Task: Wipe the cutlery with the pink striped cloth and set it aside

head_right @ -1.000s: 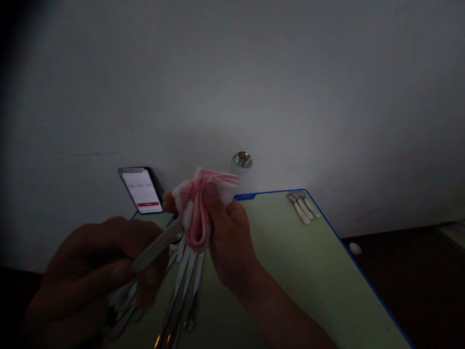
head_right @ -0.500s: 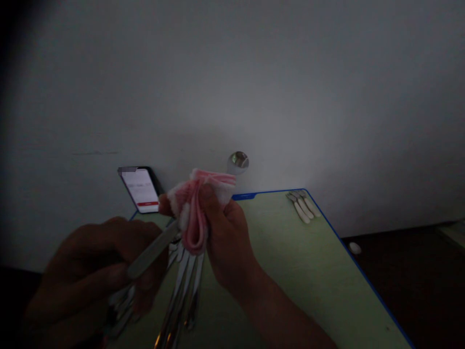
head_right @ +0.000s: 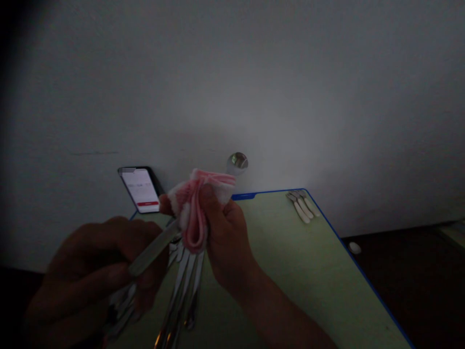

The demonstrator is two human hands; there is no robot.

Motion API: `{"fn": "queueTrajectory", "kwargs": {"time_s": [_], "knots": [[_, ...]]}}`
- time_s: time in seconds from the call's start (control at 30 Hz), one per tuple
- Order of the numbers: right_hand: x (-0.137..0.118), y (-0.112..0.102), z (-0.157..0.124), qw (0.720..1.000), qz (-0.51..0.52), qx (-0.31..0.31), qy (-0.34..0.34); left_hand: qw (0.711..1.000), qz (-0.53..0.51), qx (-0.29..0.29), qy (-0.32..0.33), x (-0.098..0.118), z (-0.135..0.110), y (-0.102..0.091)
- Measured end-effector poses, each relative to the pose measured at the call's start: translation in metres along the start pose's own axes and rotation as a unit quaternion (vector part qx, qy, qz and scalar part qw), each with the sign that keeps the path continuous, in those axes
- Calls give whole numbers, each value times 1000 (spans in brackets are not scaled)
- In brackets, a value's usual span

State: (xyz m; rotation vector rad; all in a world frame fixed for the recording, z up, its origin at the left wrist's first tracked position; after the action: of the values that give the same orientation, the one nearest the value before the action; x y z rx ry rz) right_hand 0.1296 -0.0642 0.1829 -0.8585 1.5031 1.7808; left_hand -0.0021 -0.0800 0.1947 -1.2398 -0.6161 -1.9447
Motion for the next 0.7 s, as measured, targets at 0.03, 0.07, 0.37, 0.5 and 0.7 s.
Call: {"fn": "queueTrajectory", "kwargs": {"time_s": [0.03,0.07,0.37,0.5,0.7], "knots": [[0,0,0,1000,3,0,0,1000,7,2,-1,1,1,0],[1,-1,1,1000,5,0,0,1000,18,0,2,2,2,-1],[8,-8,4,999,-3,28,-31,992,120,-49,-4,7,13,-7],[9,-11,7,997,-6,51,-49,985,170,-41,-6,8,15,-9],[12,-14,9,994,-24,74,-71,970,244,-5,-5,4,18,-16]]}}
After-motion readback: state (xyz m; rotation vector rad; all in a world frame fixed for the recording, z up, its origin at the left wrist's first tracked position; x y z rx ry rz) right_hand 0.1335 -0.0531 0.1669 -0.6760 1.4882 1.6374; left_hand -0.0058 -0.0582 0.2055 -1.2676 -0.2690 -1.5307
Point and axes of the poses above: each hand's wrist, its own z-axis towards the middle knuckle, its own y-axis out of the palm, x = y × z, the point moved 3 cm from there along z, towards the middle knuckle, and after that the axes turned 2 degrees about -z, right-handed, at the moved point
